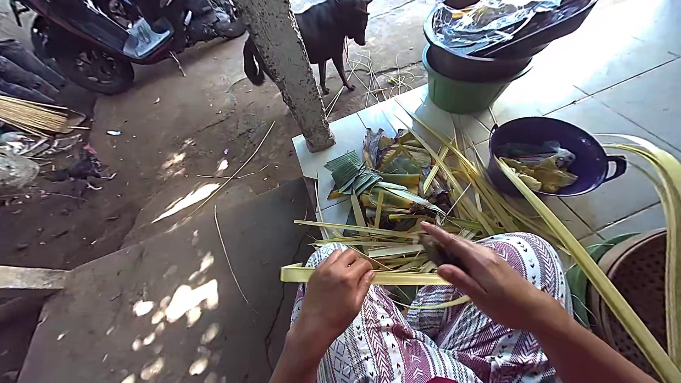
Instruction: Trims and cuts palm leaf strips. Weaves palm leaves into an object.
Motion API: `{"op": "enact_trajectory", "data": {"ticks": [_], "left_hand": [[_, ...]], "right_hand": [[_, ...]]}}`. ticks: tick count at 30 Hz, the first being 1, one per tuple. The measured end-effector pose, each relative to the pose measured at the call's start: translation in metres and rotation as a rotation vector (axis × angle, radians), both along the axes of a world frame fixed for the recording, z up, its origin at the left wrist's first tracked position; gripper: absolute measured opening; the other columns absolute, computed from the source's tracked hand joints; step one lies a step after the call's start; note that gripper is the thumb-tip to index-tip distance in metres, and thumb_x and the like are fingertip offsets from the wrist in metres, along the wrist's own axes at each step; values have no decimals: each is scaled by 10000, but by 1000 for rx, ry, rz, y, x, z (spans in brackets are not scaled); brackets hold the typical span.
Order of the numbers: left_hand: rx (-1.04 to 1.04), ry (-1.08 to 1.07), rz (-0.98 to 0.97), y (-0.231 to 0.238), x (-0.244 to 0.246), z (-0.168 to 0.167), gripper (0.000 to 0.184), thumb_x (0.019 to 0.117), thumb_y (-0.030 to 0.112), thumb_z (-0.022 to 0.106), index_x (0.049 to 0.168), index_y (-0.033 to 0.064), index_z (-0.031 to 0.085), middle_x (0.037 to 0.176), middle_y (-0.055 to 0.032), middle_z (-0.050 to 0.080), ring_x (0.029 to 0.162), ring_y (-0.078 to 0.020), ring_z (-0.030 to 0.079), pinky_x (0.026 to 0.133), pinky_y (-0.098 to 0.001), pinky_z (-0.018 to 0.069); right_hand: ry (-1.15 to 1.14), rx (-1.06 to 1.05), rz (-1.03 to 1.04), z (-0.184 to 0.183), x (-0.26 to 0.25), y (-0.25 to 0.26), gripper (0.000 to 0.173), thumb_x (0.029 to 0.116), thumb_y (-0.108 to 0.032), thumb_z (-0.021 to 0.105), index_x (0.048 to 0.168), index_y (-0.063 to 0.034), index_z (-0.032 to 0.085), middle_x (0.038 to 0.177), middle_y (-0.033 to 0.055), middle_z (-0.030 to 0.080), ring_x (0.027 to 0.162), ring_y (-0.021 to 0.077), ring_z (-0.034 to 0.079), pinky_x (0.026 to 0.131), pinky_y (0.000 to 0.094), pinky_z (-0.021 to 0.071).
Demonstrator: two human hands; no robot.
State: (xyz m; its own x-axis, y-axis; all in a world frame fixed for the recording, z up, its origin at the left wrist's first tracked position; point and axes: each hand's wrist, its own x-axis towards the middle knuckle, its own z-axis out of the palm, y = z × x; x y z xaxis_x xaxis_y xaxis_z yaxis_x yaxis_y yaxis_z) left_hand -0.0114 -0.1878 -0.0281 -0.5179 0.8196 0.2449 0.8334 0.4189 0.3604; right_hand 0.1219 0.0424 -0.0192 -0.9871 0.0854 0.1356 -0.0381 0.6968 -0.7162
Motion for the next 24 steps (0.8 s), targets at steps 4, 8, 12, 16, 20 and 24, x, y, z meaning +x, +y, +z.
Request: {"op": "enact_trajectory", "data": {"ticks": [4,8,12,16,20,24], "left_hand": [[-44,166,35,-3,-3,9,207,933,240,644,910,84,777,846,-133,678,800,-359,656,698,-510,506],[-51,260,68,-5,-1,14,194,927,250,643,903,116,782,859,-106,687,816,-338,650,714,-479,473],[-56,281,99,-6,3,12,178,925,225,649,885,102,772,854,-107,684,819,-334,649,716,-479,471],[-26,303,117,-1,6,8,189,921,223,634,866,111,776,827,-103,681,793,-325,644,727,-473,463],[-6,307,129,2,7,7,194,914,218,628,847,110,775,809,-102,675,782,-322,639,727,-472,460],[16,308,152,2,8,5,232,930,228,593,837,115,773,811,-92,676,776,-311,631,732,-465,450]], "right_hand": [[-153,-199,172,-16,-1,-22,559,1044,-377,528,1516,-85,461,845,69,607,664,152,556,633,325,512],[-271,-261,198,-18,-9,-38,567,1061,-339,501,1561,-94,391,807,40,546,641,116,495,614,284,459],[-273,-271,230,-11,-17,-46,575,1062,-325,507,1575,-98,378,816,53,560,648,123,508,627,288,469],[-317,-256,254,-7,-20,-49,551,1074,-315,498,1572,-109,384,928,120,641,732,183,579,709,347,512],[-294,-231,242,-9,-20,-51,542,1078,-320,489,1566,-104,395,972,130,658,746,183,587,717,341,514],[-287,-200,231,-5,-22,-54,542,1083,-312,479,1574,-100,395,1087,164,682,844,228,636,788,381,531]]}}
